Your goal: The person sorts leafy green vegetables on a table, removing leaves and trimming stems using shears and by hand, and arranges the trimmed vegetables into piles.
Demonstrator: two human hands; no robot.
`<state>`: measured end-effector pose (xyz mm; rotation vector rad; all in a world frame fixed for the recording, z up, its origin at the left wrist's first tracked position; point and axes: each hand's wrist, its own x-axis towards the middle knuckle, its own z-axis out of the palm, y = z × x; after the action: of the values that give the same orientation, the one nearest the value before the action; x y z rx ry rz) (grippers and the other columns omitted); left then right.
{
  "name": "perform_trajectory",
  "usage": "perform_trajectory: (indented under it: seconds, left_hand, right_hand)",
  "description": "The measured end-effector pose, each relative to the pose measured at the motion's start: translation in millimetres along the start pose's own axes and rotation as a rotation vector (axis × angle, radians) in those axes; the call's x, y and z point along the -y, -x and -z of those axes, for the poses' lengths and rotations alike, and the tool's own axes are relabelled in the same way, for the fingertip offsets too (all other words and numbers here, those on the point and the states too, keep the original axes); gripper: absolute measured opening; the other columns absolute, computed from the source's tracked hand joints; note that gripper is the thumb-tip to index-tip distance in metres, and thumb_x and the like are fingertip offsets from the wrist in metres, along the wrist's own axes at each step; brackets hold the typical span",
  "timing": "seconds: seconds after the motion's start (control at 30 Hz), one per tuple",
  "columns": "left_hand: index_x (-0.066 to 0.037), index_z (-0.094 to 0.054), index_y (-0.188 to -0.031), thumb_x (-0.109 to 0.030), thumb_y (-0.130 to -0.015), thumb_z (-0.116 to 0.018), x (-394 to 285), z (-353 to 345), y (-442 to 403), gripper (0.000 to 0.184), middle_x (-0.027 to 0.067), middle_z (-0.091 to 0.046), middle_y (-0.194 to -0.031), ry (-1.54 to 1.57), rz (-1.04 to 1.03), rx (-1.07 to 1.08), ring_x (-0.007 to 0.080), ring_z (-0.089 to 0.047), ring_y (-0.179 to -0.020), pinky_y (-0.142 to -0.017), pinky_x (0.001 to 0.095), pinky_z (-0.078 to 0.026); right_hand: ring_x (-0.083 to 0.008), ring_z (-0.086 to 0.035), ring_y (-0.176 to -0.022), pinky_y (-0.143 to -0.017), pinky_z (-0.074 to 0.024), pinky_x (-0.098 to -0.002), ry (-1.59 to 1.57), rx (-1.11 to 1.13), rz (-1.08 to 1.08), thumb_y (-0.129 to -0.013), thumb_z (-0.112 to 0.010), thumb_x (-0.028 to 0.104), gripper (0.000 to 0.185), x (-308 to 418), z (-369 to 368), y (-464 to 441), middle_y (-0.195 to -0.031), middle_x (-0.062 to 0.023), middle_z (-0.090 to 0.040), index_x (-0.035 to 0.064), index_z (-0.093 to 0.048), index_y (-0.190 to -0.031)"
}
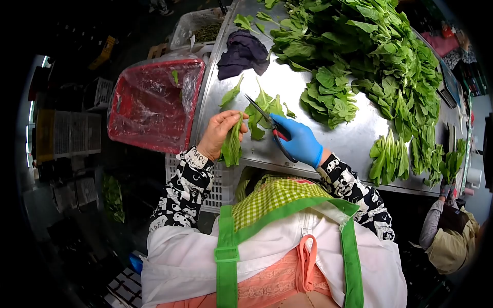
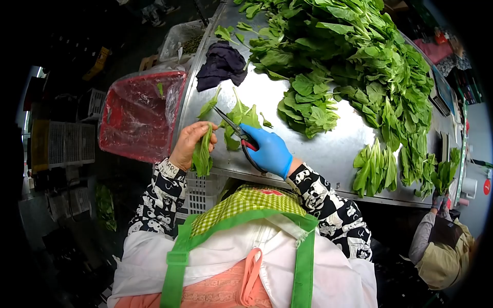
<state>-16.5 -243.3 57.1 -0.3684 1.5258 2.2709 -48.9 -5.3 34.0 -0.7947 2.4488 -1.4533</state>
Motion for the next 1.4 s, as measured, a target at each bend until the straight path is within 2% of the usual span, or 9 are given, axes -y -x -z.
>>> perform_trajectory:
  seconds: [0.23, 0.63, 0.8, 0.93, 1.0, 1.13, 1.17, 1.3, 1.4]
  left_hand:
    - [0.002, -0.059, -0.104, -0.016, -0.090, -0.055, 6, -2, -1, 0.023, 0.0074, -0.064, -0.079, -0.135, -0.092, -0.047, 0.0094, -0.057, -0.061, -0.055, 0.0220, -0.047]
    - [0.004, -0.062, -0.097, -0.018, -0.089, -0.057, 4, -6, 0, 0.023, 0.0066, -0.065, -0.079, -0.272, -0.178, -0.046, 0.0087, -0.056, -0.064, -0.058, 0.0223, -0.046]
    - [0.003, -0.064, -0.093, -0.018, -0.089, -0.058, 2, -5, 1, 0.023, 0.0050, -0.064, -0.078, -0.349, -0.186, -0.028, 0.0080, -0.056, -0.065, -0.059, 0.0218, -0.045]
    - [0.002, -0.061, -0.101, -0.018, -0.089, -0.059, 2, -6, -2, 0.023, 0.0060, -0.064, -0.084, -0.271, -0.160, -0.058, 0.0101, -0.058, -0.073, -0.067, 0.0230, -0.047]
    - [0.001, -0.059, -0.104, -0.017, -0.089, -0.059, 1, -8, -6, 0.024, 0.0067, -0.063, -0.088, -0.221, -0.185, -0.071, 0.0116, -0.060, -0.077, -0.070, 0.0240, -0.048]
    - [-0.004, -0.052, -0.113, -0.014, -0.091, -0.054, 4, -1, -16, 0.024, 0.0090, -0.061, -0.095, 0.097, -0.160, -0.023, 0.0199, -0.063, -0.087, -0.081, 0.0336, -0.051]
    - [-0.004, -0.052, -0.112, -0.013, -0.091, -0.054, 4, 0, -17, 0.023, 0.0091, -0.061, -0.095, 0.155, -0.141, -0.043, 0.0201, -0.062, -0.087, -0.081, 0.0334, -0.051]
    - [-0.003, -0.052, -0.110, -0.012, -0.092, -0.052, 5, 1, -22, 0.021, 0.0092, -0.061, -0.092, 0.255, -0.113, -0.087, 0.0190, -0.061, -0.085, -0.080, 0.0313, -0.051]
    - [-0.002, -0.055, -0.108, -0.013, -0.092, -0.052, 12, 3, -28, 0.019, 0.0084, -0.062, -0.089, 0.310, -0.112, -0.090, 0.0171, -0.061, -0.082, -0.078, 0.0292, -0.051]
  right_hand:
    - [-0.0237, -0.059, -0.063, -0.058, -0.0471, -0.0331, 0.063, 0.057, 0.130, -0.076, -0.065, 0.008, 0.040, 7, 4, -2, -0.081, -0.0115, -0.061, 0.0054, -0.055, -0.115]
    - [-0.0291, -0.057, -0.064, -0.057, -0.0453, -0.0354, 0.107, 0.064, 0.195, -0.075, -0.070, 0.017, 0.036, 15, 11, 1, -0.076, -0.0129, -0.059, 0.0069, -0.059, -0.109]
    - [-0.0301, -0.060, -0.069, -0.060, -0.0463, -0.0377, 0.246, 0.122, 0.198, -0.080, -0.064, 0.030, 0.033, 11, 17, 2, -0.078, -0.0108, -0.063, 0.0113, -0.059, -0.107]
    - [-0.0321, -0.060, -0.064, -0.060, -0.0459, -0.0393, 0.194, 0.191, 0.069, -0.080, -0.061, 0.030, 0.029, -7, 10, -11, -0.074, -0.0102, -0.062, 0.0127, -0.058, -0.104]
    - [-0.0338, -0.058, -0.061, -0.060, -0.0458, -0.0409, 0.332, 0.034, 0.099, -0.080, -0.059, 0.026, 0.027, -26, 2, -23, -0.070, -0.0117, -0.061, 0.0089, -0.057, -0.101]
    - [-0.0321, -0.060, -0.062, -0.060, -0.0467, -0.0414, 0.815, -0.005, 0.200, -0.077, -0.057, 0.019, 0.023, -49, -8, -32, -0.068, -0.0138, -0.060, 0.0043, -0.055, -0.095]
    - [-0.0315, -0.061, -0.062, -0.059, -0.0466, -0.0414, 0.819, 0.073, 0.146, -0.077, -0.056, 0.016, 0.013, -54, -8, -32, -0.068, -0.0137, -0.061, 0.0063, -0.058, -0.085]
    - [-0.0354, -0.059, -0.064, -0.061, -0.0480, -0.0409, 0.540, -0.020, -0.007, -0.085, -0.053, 0.019, 0.017, -32, 10, -30, -0.072, -0.0152, -0.062, 0.0070, -0.063, -0.078]
    - [-0.0311, -0.062, -0.065, -0.061, -0.0496, -0.0354, 0.297, -0.058, -0.164, -0.089, -0.054, 0.026, 0.024, -25, 18, -20, -0.076, -0.0156, -0.064, 0.0040, -0.063, -0.083]
